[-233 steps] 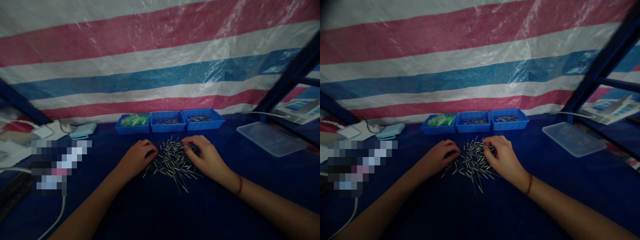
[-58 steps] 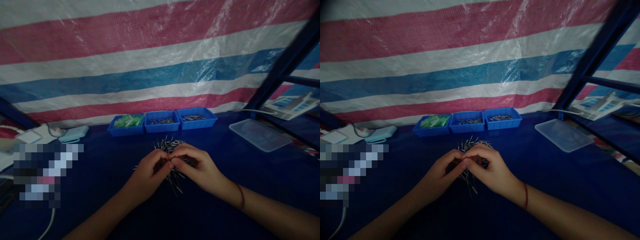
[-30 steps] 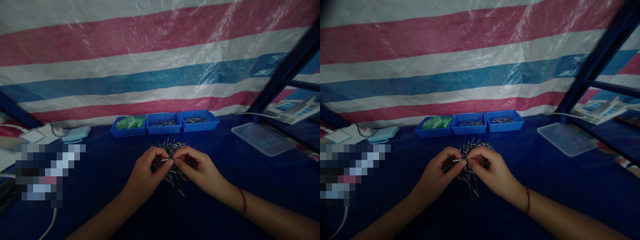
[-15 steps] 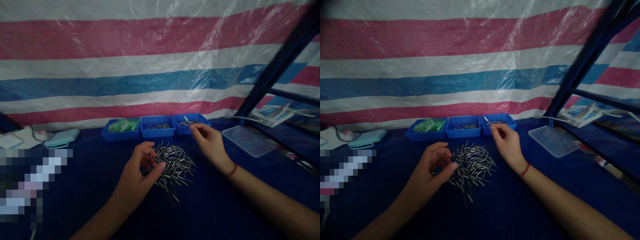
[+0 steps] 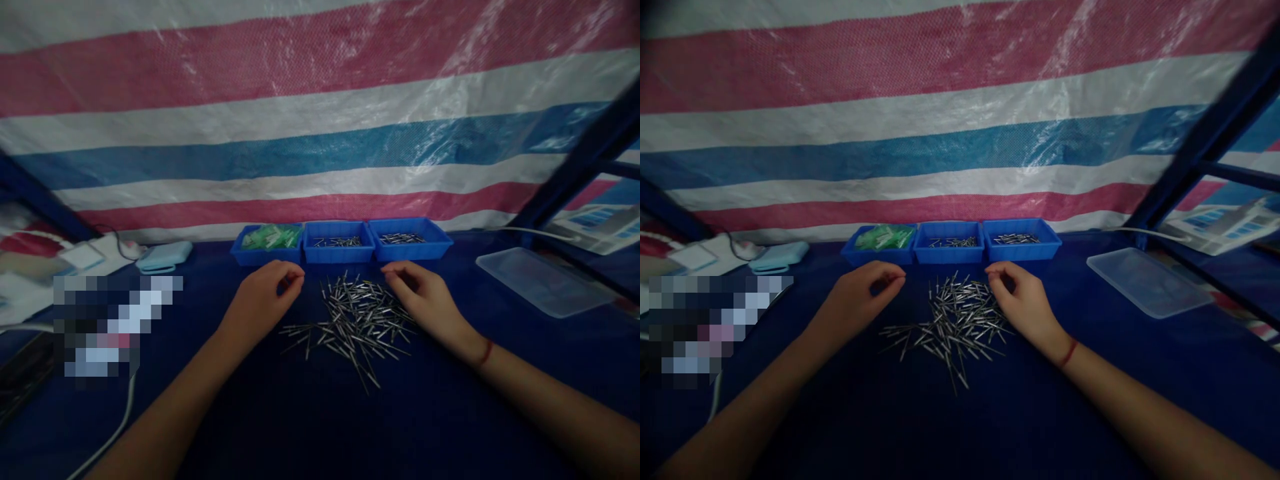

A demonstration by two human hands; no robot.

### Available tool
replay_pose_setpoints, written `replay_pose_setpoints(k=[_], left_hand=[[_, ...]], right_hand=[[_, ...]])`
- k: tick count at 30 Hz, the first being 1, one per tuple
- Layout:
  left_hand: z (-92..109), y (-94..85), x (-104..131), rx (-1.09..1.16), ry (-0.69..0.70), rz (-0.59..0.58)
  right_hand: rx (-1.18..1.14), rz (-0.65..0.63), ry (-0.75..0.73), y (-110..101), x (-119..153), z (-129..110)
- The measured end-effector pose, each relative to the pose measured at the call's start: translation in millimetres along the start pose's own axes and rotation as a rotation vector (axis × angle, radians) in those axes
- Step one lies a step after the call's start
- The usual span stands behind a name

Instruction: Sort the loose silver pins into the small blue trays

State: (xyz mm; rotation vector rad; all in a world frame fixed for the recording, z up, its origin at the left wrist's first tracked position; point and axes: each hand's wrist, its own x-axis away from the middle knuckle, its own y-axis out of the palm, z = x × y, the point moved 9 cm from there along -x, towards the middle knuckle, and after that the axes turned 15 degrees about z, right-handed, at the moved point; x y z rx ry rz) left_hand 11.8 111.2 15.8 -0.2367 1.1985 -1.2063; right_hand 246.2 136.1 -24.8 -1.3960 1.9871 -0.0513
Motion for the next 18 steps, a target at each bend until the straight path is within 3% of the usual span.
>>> replay_pose_setpoints(k=[4, 9, 18], left_hand=[[-6, 19.1, 5, 0.056, 0.078, -0.216], [11, 36.9, 23, 0.162, 0.117, -0.492], [36, 49.4, 35, 0.139, 0.232, -0.497]], right_hand=[[0.0, -0.026, -0.035, 5, 13, -14], [-0.066, -0.075, -0.022, 11, 24, -20], [-0.092, -0.062, -0.075, 15, 27, -24]])
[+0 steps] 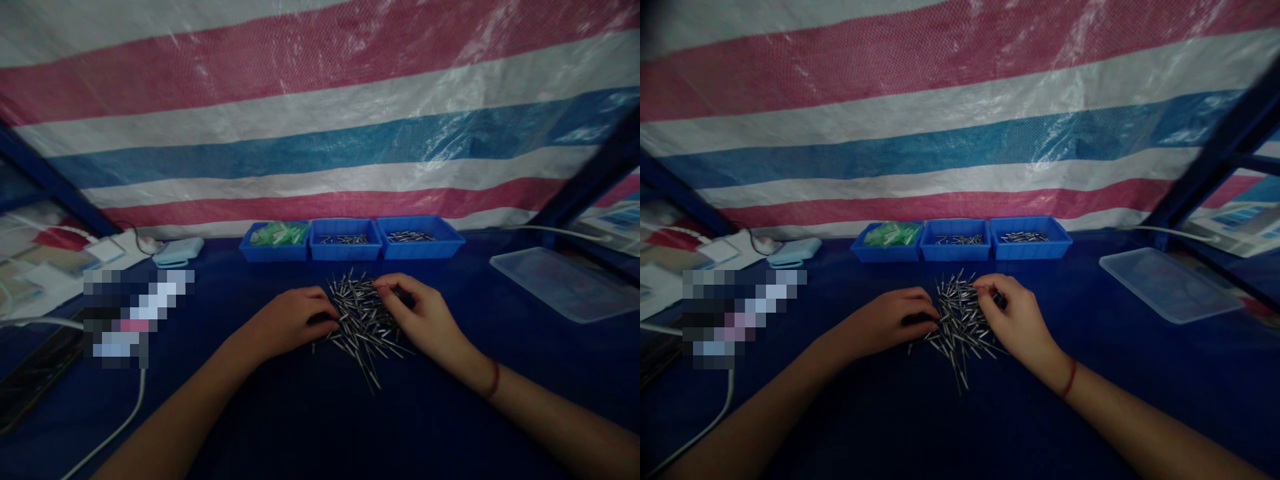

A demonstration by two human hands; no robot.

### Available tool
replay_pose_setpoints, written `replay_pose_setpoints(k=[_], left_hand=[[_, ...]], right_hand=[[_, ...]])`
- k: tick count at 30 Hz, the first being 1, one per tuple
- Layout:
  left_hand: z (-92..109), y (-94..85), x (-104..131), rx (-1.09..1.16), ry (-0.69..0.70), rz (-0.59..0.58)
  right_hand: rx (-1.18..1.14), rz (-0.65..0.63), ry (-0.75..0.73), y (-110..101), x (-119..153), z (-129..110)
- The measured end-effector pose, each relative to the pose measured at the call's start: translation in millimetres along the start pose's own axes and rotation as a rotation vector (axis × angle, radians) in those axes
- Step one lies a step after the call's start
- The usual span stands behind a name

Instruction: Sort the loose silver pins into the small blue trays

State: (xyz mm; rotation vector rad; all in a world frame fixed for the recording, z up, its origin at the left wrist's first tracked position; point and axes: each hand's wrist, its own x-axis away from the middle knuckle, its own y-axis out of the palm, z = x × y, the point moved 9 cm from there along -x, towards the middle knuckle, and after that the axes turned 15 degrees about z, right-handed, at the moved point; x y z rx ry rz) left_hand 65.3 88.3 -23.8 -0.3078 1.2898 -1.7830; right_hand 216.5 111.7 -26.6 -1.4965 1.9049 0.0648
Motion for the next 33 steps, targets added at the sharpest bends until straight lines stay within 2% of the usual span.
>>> replay_pose_setpoints(k=[5, 8, 13, 18, 26, 33], left_hand=[[-1, 1.2, -1, -0.034, -0.034, 0.005], [-3, -0.6, -1, -0.039, -0.055, 0.034], [2, -7.1, -3, 0.128, -0.137, 0.152], [15, -13.7, -5, 0.313, -0.208, 0.251], [25, -8.0, -4, 0.429, -0.265, 0.216], [25, -4.5, -3, 0.446, -0.275, 0.214]], right_hand=[[0.018, -0.005, -0.038, -1, 0, -2], [0.041, -0.001, -0.109, -3, 0, -12], [0.027, -0.015, -0.227, -4, 4, -33], [-0.129, -0.065, -0.173, 0, 12, -44], [-0.333, -0.081, -0.098, -1, 15, -51], [-0.377, -0.092, -0.045, 2, 16, -48]])
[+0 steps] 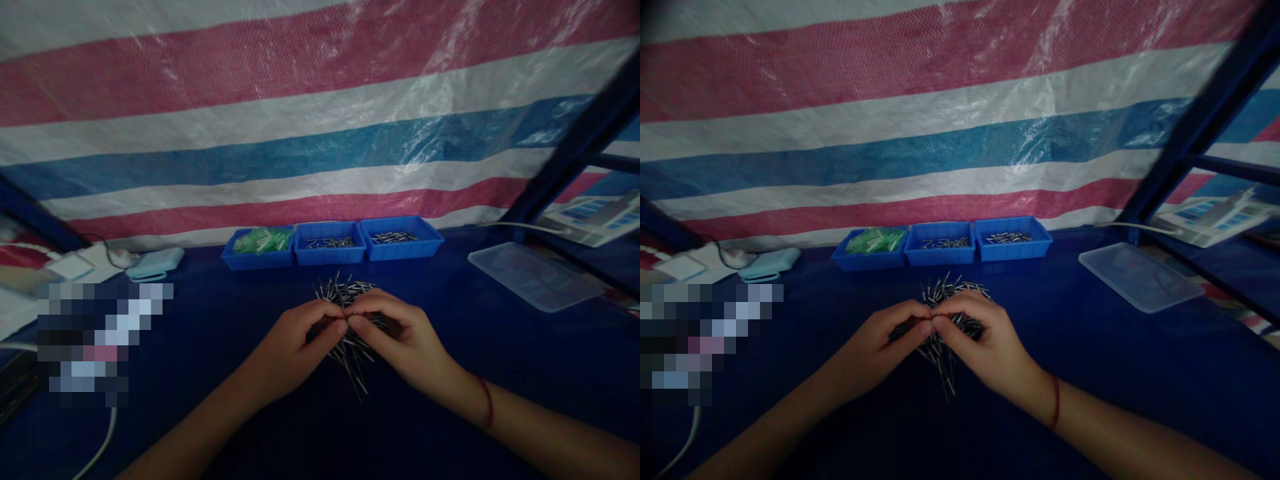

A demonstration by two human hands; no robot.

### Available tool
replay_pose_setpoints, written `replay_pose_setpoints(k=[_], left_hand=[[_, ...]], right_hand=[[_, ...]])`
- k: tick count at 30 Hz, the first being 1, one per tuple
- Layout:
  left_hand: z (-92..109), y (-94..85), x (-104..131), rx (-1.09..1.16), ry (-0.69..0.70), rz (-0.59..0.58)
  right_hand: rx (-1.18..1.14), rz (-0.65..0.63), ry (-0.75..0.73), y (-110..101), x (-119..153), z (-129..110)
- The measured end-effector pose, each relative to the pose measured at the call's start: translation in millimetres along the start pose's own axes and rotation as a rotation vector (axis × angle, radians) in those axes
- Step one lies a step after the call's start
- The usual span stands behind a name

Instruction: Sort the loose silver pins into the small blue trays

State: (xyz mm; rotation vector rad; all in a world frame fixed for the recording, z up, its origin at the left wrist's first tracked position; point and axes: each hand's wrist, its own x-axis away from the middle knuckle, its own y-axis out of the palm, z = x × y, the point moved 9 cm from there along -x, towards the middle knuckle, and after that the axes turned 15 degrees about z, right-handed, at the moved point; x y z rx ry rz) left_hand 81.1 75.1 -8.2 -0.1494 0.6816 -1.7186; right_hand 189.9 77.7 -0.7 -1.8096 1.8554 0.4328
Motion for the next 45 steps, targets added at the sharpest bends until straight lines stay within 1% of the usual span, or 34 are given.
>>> replay_pose_setpoints(k=[6, 15, 20, 24, 30, 35, 40, 43, 45], left_hand=[[-2, 1.7, 2, -0.04, 0.0, -0.014], [-5, 0.5, 1, -0.013, -0.032, 0.029], [-6, -7.2, 0, -0.019, -0.032, 0.119], [-3, -13.7, 0, 0.013, -0.042, 0.193], [4, -18.9, 1, 0.002, 0.003, 0.245], [5, -19.4, 1, -0.006, 0.008, 0.253], [7, -16.1, 3, -0.005, 0.022, 0.218], [3, -14.8, 3, -0.023, 0.008, 0.207], [0, -12.9, 3, -0.006, -0.017, 0.192]], right_hand=[[0.007, 0.007, 0.004, 0, 0, 0], [0.037, 0.021, -0.036, -3, 0, -6], [0.068, 0.024, -0.023, -2, -1, -4], [0.089, 0.003, -0.022, 1, 0, -3], [0.099, -0.042, -0.02, 4, 2, -2], [0.109, -0.062, -0.012, 5, 2, 1], [0.108, -0.072, -0.004, 8, 5, 2], [0.121, -0.097, -0.002, 10, 5, 1], [0.155, -0.104, -0.033, 7, 0, -1]])
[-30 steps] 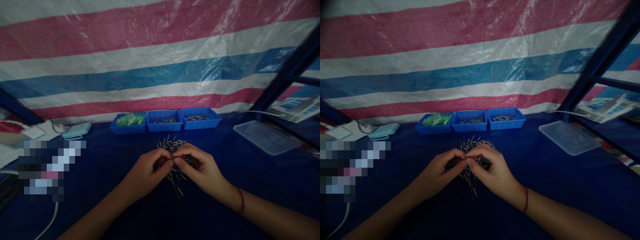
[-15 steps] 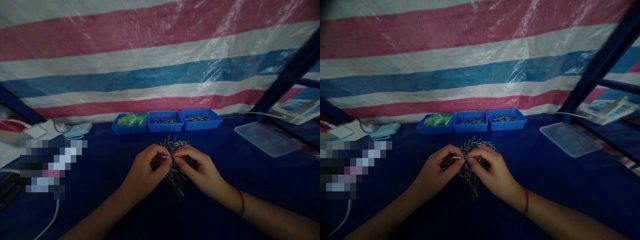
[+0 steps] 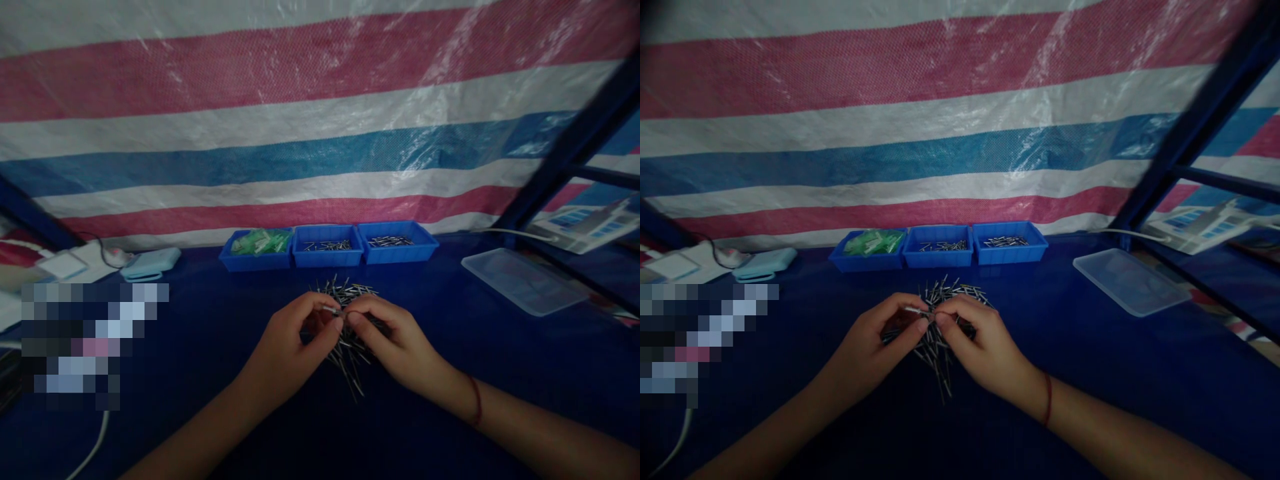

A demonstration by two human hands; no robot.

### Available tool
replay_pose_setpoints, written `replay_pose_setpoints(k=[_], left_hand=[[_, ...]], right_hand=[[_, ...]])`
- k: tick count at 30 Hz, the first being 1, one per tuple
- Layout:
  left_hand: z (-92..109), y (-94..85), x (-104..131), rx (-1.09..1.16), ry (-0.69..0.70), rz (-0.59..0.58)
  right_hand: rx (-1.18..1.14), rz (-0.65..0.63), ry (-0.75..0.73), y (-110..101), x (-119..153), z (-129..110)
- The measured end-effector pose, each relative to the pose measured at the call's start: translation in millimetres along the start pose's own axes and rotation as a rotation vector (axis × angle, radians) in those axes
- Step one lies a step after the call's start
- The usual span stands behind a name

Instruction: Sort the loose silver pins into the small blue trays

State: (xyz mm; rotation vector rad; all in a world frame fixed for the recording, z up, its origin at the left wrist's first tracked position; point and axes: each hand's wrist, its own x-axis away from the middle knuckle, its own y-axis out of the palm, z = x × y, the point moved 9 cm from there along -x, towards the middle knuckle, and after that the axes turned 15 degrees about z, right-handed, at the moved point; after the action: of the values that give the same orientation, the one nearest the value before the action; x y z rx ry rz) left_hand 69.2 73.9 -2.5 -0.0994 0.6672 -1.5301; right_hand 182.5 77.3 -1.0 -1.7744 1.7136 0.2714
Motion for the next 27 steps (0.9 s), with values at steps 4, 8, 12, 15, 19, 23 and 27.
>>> replay_pose_setpoints(k=[4, 8, 12, 15, 19, 23, 27], left_hand=[[0, 7.7, 5, 0.037, -0.028, -0.067], [8, 16.6, 12, 0.043, -0.008, -0.15], [12, 13.2, 11, 0.012, 0.018, -0.142], [12, 0.3, 4, -0.031, 0.035, -0.077], [9, -28.8, -10, -0.122, 0.053, 0.073], [0, -43.3, -18, -0.404, 0.129, 0.009], [-33, -39.1, -9, -0.625, 0.055, -0.305]], right_hand=[[0.264, 0.28, -0.147, -46, -29, 9], [0.649, 0.566, -0.171, -99, -55, 41], [0.781, 0.535, -0.089, -112, -60, 67], [0.721, 0.458, -0.142, -99, -53, 59], [0.59, 0.291, -0.203, -67, -41, 44], [0.499, 0.147, -0.19, -39, -30, 36], [0.438, 0.067, -0.167, -23, -22, 30]])
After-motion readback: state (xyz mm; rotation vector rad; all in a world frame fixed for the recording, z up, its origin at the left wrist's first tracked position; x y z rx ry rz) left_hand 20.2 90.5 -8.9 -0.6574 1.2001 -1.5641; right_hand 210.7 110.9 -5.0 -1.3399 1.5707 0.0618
